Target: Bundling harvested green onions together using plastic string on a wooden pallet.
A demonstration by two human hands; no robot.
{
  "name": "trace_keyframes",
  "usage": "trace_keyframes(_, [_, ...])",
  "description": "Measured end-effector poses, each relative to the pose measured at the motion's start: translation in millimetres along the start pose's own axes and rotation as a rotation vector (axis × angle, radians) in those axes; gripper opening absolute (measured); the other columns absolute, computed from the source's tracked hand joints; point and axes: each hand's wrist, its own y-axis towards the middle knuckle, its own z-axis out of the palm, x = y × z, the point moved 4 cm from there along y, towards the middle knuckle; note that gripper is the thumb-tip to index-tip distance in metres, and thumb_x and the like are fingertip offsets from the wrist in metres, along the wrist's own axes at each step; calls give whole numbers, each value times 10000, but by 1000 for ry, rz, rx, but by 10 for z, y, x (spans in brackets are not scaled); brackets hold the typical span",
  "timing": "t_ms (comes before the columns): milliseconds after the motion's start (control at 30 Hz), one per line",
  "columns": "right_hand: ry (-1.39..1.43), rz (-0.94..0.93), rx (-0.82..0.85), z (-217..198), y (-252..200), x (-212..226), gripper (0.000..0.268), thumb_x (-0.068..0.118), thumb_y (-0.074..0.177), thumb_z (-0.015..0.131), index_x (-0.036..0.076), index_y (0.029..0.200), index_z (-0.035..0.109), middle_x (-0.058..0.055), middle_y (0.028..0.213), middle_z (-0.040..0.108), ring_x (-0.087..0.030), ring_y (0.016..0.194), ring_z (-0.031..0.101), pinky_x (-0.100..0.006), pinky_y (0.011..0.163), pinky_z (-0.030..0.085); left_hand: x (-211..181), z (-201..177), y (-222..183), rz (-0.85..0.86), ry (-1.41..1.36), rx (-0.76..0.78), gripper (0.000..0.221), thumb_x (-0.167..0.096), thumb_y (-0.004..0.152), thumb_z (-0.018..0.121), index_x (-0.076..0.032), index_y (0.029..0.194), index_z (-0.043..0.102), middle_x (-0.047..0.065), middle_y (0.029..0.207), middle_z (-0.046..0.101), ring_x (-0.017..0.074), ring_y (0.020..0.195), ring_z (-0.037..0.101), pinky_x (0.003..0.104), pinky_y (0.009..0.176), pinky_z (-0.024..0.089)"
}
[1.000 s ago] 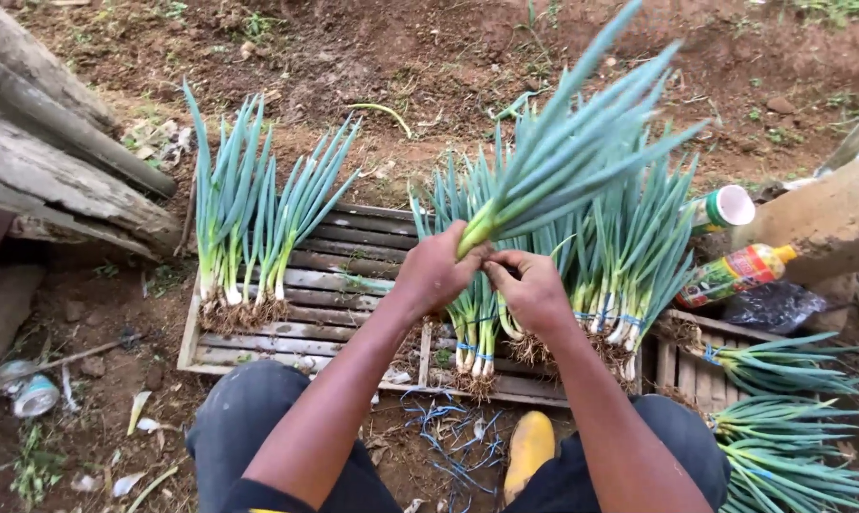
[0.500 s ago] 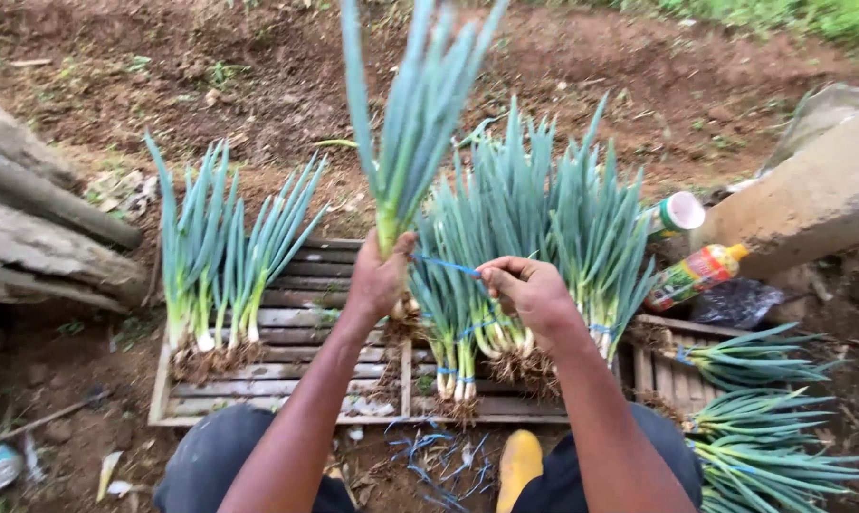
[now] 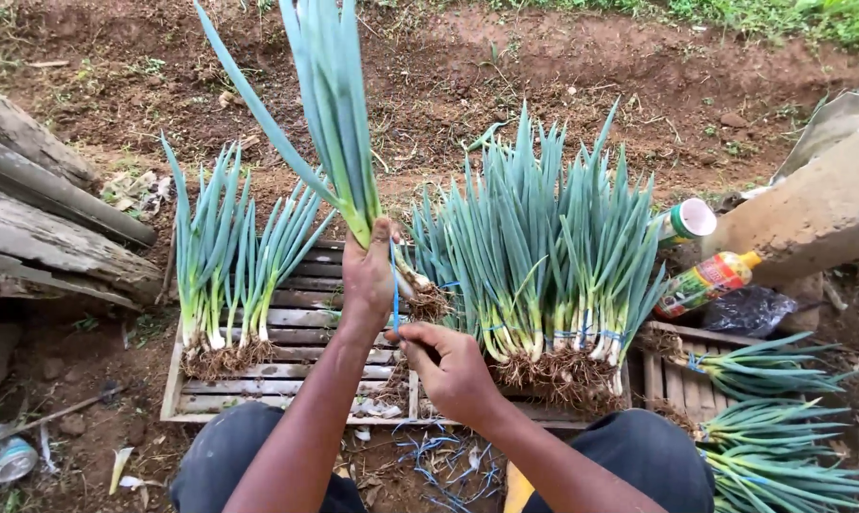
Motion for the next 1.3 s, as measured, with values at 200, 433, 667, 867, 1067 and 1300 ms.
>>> trace_keyframes(200, [-179,259,335,32,8,72,360,50,1009,553,113,1331,700,-85,816,765,-67,397,383,-207,307,314,-126,-68,-35,-120,-76,-59,481,-417,965,458,-162,1362,553,83,1350,633,287,1263,583,525,1022,558])
trace_keyframes(433, [-425,570,461,175,-58,188,325,129,1023,580,240,1299,710,-58,1183,779,-13,412,422,-152,421,435,-62,-215,28,-50,-374,-14,269,-396,1009,524,-168,1048,661,-21,873,670,169,936,594,360,909,484])
trace_keyframes(667, [-611,439,24,-490,221,-289,321,152,932,654,243,1218,767,-119,1039,786,-326,922,748,-441,844,594,-224,-248,-118,-73,-685,210,168,-299,1077,497,-148,1143,467,-13,842,559,56,711,584,174,742,533])
trace_keyframes(867, [-365,246,-328,-900,280,-387,167,149,903,691,156,1001,826,-104,726,763,-188,689,723,-340,683,587,23,-174,-39,-178,-555,368,232,-301,1085,458,-121,1230,483,18,916,607,141,838,601,312,909,494])
trace_keyframes(1067, [-272,-10,-612,-952,268,-178,189,91,885,685,194,946,831,-56,603,696,-116,583,642,-276,615,560,6,-8,-355,-151,-224,456,361,-354,973,674,-70,1162,555,41,928,629,161,904,611,384,984,468])
trace_keyframes(1300, [-27,-249,-723,-1033,165,132,179,-48,934,651,52,960,797,-102,613,684,-100,537,544,-242,515,492,80,210,-513,-182,296,687,364,-404,948,712,-60,1049,652,87,856,618,242,827,611,414,872,500])
